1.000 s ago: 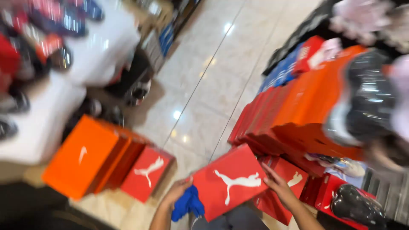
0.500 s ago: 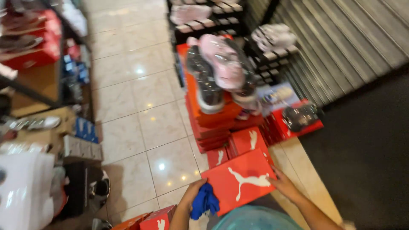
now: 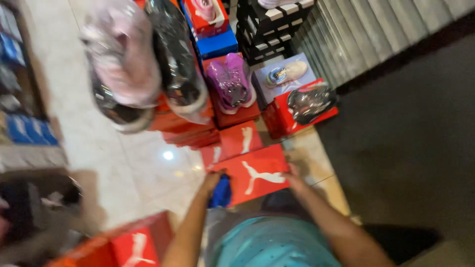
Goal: Cleaning, inspecting, and organizing shoe boxes using a cloth in a warehouse setting.
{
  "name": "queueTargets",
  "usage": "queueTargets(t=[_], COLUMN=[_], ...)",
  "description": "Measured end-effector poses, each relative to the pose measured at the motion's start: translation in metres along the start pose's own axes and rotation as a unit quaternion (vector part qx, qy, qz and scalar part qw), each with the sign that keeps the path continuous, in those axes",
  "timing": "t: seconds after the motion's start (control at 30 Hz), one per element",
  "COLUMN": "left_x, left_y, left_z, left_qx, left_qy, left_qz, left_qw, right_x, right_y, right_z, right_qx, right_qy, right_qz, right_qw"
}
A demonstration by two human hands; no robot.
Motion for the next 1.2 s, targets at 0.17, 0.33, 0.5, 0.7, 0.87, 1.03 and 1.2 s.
queueTargets(t=[0.17,0.33,0.5,0.7,0.87,1.03,1.2], left_x=[0.014,0.031,0.076,0.175,0.097,0.019,0.030], left_y=[-0.078,-0.071,0.034,0.051,0.021,-0.030,-0.082], left_z=[0.010,0.021,-0.064,-0.072,-0.028,0.035,0.077], left_qx=[-0.022,-0.050,0.156,0.243,0.281,0.196,0.084], left_qy=[-0.065,-0.100,0.040,0.299,0.179,-0.020,-0.104], left_qz=[-0.122,-0.261,-0.370,-0.075,-0.181,-0.379,-0.374], left_qw=[0.990,0.959,0.915,0.920,0.925,0.904,0.918], right_x=[-0.001,-0.009,0.001,0.073,0.088,0.108,0.146], right_y=[-0.006,-0.052,-0.013,0.085,0.084,0.091,0.060], right_z=[0.074,0.061,0.193,0.219,0.251,0.239,0.211], right_qx=[0.081,0.123,-0.156,-0.256,-0.377,-0.387,-0.465], right_qy=[0.172,0.198,0.360,0.250,0.319,0.475,0.601], right_qz=[0.123,0.173,0.130,0.330,0.142,0.194,0.232], right_qw=[0.974,0.957,0.911,0.873,0.858,0.766,0.608])
Point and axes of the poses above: each hand's wrist, its own y-axis away from the middle knuckle, its own x-axis out of the palm, z = x × y, the point moved 8 cm from there along -y, towards the middle knuckle, and after that the axes turned 11 degrees about y, right-handed, at the moved point
